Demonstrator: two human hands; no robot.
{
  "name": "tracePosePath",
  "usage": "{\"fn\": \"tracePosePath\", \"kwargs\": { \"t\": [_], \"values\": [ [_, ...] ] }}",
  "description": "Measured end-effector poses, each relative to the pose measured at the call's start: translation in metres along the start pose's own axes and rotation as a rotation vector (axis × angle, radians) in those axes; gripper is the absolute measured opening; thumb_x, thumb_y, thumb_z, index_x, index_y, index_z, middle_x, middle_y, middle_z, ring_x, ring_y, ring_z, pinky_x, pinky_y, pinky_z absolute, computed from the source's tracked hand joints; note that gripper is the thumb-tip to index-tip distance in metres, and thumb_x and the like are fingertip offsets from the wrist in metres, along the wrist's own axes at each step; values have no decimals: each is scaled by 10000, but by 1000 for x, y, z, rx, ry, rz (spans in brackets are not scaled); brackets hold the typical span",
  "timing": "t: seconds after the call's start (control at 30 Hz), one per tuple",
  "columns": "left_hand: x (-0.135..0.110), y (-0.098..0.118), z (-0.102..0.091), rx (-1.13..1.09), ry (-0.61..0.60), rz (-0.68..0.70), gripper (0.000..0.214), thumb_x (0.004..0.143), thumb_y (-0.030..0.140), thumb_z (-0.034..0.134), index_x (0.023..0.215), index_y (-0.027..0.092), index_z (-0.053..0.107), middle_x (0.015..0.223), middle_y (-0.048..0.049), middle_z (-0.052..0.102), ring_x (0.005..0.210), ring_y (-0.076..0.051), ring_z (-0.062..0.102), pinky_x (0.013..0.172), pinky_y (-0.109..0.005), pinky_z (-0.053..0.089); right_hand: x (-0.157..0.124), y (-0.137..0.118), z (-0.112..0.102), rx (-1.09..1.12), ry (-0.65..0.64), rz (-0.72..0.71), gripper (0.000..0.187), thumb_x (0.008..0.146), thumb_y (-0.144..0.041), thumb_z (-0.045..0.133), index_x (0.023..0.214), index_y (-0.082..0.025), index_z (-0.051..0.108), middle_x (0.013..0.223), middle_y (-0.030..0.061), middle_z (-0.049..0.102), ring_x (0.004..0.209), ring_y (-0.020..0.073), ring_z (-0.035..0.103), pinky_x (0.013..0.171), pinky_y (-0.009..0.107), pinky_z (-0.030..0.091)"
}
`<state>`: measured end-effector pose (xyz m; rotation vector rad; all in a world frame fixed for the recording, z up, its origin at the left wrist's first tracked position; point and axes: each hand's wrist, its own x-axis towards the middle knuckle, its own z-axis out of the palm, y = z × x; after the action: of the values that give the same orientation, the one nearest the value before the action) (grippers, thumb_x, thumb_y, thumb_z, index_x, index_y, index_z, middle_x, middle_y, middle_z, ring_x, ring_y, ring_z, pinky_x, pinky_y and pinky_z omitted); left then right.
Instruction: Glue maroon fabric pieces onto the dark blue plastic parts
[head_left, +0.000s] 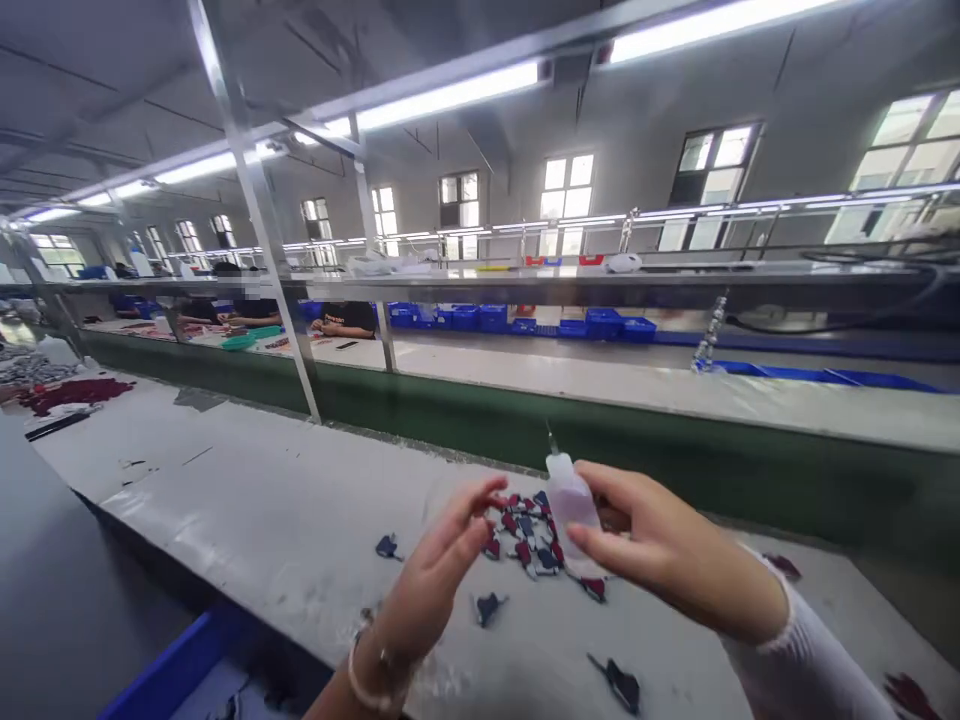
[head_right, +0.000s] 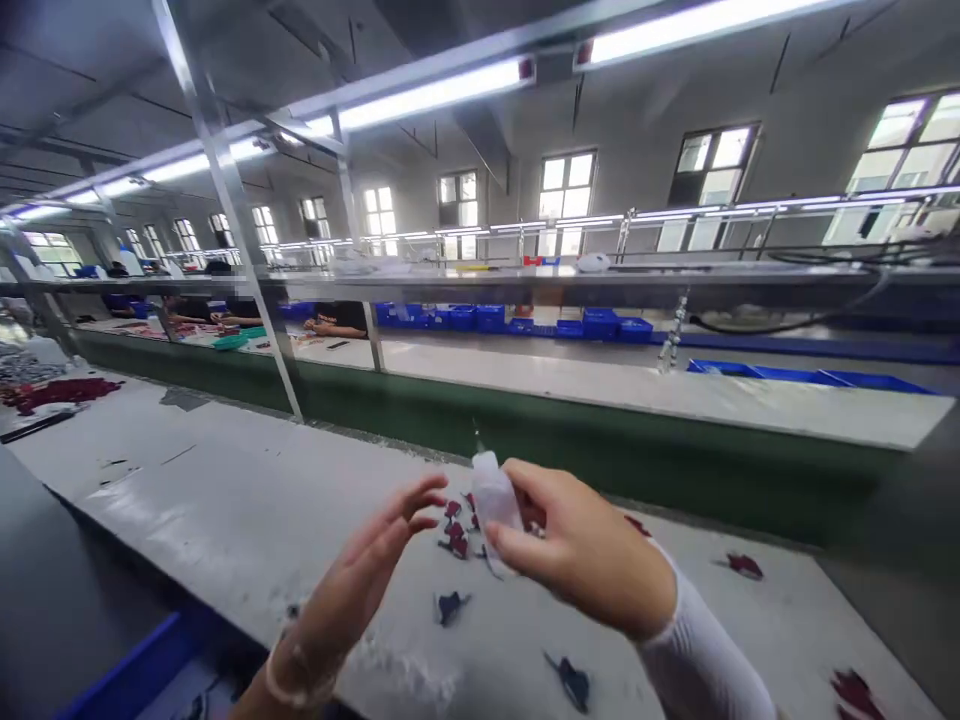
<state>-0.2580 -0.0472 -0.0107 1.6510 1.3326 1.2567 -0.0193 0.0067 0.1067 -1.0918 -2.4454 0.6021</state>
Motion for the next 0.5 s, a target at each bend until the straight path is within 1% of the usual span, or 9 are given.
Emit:
{"fn": "tracePosePath", "kwargs": {
  "t": [0.03,0.07,0.1,0.17,0.2,0.3,0.37,0.43,0.5],
  "values": [
    [4,16,13,-215,-107,9,456,986,504,403,1261,273,685,1191,-82,725,1256,-294,588,1050,-456,505,-23,4,19,77,-14,14,290,867,-421,537,942,-156,628,876,50,658,769,152,593,651,230,462],
    [10,30,28,-401,-207,30,461,986,500,421,1251,238,691,1222,-100,716,1257,-299,588,1056,-452,497,-42,8,33,150,-20,30,264,860,-386,535,953,-154,621,905,52,662,796,154,595,674,229,464],
    [15,43,41,-517,-304,42,420,982,471,468,1223,224,706,1236,-102,712,1235,-285,602,1064,-429,488,-58,12,43,216,-21,46,245,850,-347,535,974,-152,616,938,53,664,823,155,596,699,229,465],
    [22,60,66,-610,-439,31,297,959,404,571,1109,225,754,1170,-84,740,1134,-238,655,1026,-363,506,-82,22,52,289,-22,89,232,829,-279,530,1008,-155,609,959,42,660,841,147,589,727,229,456],
    [23,65,76,-615,-480,16,238,943,368,612,1054,230,771,1139,-71,751,1100,-217,669,1006,-335,514,-91,28,53,300,-30,116,231,825,-264,530,1015,-159,608,952,32,657,833,140,582,727,230,446],
    [22,65,94,-581,-513,-20,156,914,315,668,966,238,793,1067,-52,767,1046,-190,685,956,-298,530,-107,46,50,299,-58,176,219,853,-304,549,1024,-181,610,903,5,646,790,127,551,707,238,412],
    [24,62,101,-541,-505,-15,148,906,308,679,953,235,799,1014,-52,767,996,-181,688,914,-291,538,-113,58,47,298,-53,177,254,880,-359,558,1070,-196,605,926,1,650,796,127,547,714,241,405],
    [29,59,105,-503,-523,-7,139,892,304,696,940,230,803,949,-53,766,934,-177,687,870,-293,544,-115,69,46,298,-45,159,283,887,-399,566,1091,-206,602,966,6,651,832,134,557,736,241,410],
    [36,57,110,-479,-558,2,121,867,292,727,937,237,809,933,-54,769,933,-180,688,880,-304,544,-116,79,47,297,-79,148,265,884,-423,564,1004,-192,614,937,15,645,831,141,556,732,242,412]
  ]
}}
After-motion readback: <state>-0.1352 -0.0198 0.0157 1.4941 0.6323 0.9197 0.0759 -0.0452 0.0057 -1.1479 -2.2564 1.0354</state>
